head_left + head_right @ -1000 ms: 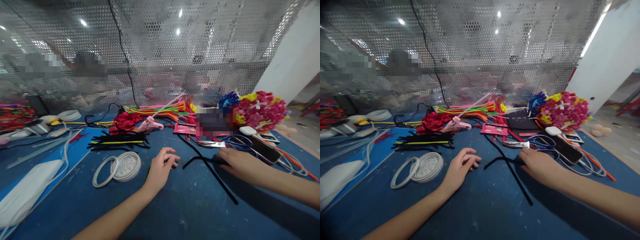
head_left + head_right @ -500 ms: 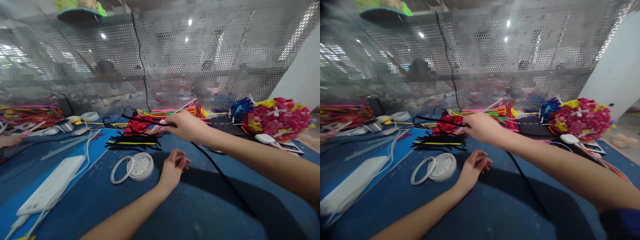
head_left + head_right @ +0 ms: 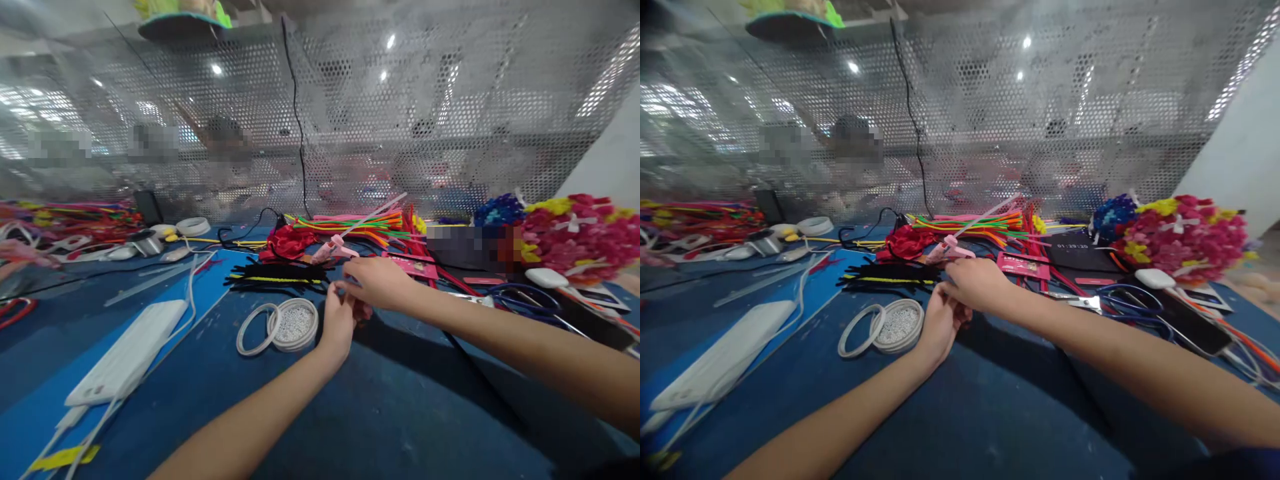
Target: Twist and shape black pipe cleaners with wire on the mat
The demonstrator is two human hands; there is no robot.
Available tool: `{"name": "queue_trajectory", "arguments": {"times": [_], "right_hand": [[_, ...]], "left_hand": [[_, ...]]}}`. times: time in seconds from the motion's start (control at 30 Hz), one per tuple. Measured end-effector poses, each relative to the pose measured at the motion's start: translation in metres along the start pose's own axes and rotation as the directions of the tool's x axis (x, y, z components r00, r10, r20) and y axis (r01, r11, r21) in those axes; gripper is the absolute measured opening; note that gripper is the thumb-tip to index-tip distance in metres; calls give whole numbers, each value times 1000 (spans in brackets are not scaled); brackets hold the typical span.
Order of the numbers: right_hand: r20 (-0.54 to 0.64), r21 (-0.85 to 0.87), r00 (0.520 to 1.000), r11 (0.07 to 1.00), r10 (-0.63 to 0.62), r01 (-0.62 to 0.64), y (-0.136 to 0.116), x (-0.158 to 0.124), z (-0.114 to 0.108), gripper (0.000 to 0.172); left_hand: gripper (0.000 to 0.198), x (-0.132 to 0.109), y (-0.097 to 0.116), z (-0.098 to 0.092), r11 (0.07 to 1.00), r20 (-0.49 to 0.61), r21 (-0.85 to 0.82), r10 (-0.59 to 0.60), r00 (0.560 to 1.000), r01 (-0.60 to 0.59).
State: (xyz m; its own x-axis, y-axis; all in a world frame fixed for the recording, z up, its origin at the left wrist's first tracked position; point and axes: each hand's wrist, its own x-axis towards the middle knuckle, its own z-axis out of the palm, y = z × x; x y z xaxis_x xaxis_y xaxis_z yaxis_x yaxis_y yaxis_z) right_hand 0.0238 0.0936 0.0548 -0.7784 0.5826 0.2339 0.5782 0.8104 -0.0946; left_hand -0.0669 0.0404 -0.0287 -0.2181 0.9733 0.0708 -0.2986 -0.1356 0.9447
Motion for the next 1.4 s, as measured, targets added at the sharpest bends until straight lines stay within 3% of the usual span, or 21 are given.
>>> {"name": "queue_trajectory", "arguments": {"times": [0.13,0.27,0.43,0.5,0.53,0.63,0.67,0.77,0.87,0.93,0.97,1.0,1.03,1.1,1.13,1.17,1.3,1.4], "right_hand": [[64,101,998,995,-18,11,19,-31,8,33],[35,314,999,949,-3,-8,35,-48,12,35],[51,399,999,916,12,-31,47,-59,4,31],[60,534,998,844,23,-52,48,-62,0,25],[96,666,995,741,29,-86,48,-63,-2,19],[267,932,963,262,-28,-251,46,-64,-2,6],[315,941,948,149,-55,-304,46,-64,-2,9],[413,904,905,-77,-99,-421,51,-64,-5,14],[506,747,854,-434,-120,-504,66,-67,-17,21],[482,657,871,-619,-95,-431,78,-70,-28,34],[407,686,912,-643,-50,-341,84,-71,-33,39],[296,765,955,-602,12,-229,89,-71,-37,43],[171,875,983,-469,74,-117,93,-71,-40,46],[-11,999,990,-41,138,17,98,-68,-39,51],[-23,987,987,158,160,-3,99,-65,-35,52],[-2,953,983,299,185,-54,101,-62,-30,52],[84,812,950,532,300,-240,110,-49,1,42],[131,626,921,689,368,-364,114,-46,21,30]], "left_hand": [[39,-4,4,3,998,124,-31,-44,991,48],[37,-10,7,8,995,233,-14,-89,968,95],[36,-10,9,9,993,279,33,-119,953,114],[37,-9,9,9,992,287,52,-126,950,116],[37,-10,9,9,991,292,62,-130,948,117],[39,-12,10,10,988,309,96,-145,940,120],[39,-12,10,11,987,314,109,-150,938,121],[41,-13,11,12,982,315,147,-161,935,120],[40,-12,13,13,977,303,183,-164,939,112],[38,-11,13,13,972,302,212,-167,938,105],[37,-11,13,12,968,308,228,-171,936,101],[36,-10,13,12,964,316,247,-174,933,96],[34,-10,13,12,959,326,268,-177,929,89],[31,-9,11,10,948,340,313,-171,925,61],[28,-9,10,10,940,342,339,-162,926,40],[26,-8,9,9,930,340,368,-148,929,14],[19,-6,10,4,842,325,522,-48,945,-137],[19,-7,14,1,741,387,614,17,922,-272]]}}
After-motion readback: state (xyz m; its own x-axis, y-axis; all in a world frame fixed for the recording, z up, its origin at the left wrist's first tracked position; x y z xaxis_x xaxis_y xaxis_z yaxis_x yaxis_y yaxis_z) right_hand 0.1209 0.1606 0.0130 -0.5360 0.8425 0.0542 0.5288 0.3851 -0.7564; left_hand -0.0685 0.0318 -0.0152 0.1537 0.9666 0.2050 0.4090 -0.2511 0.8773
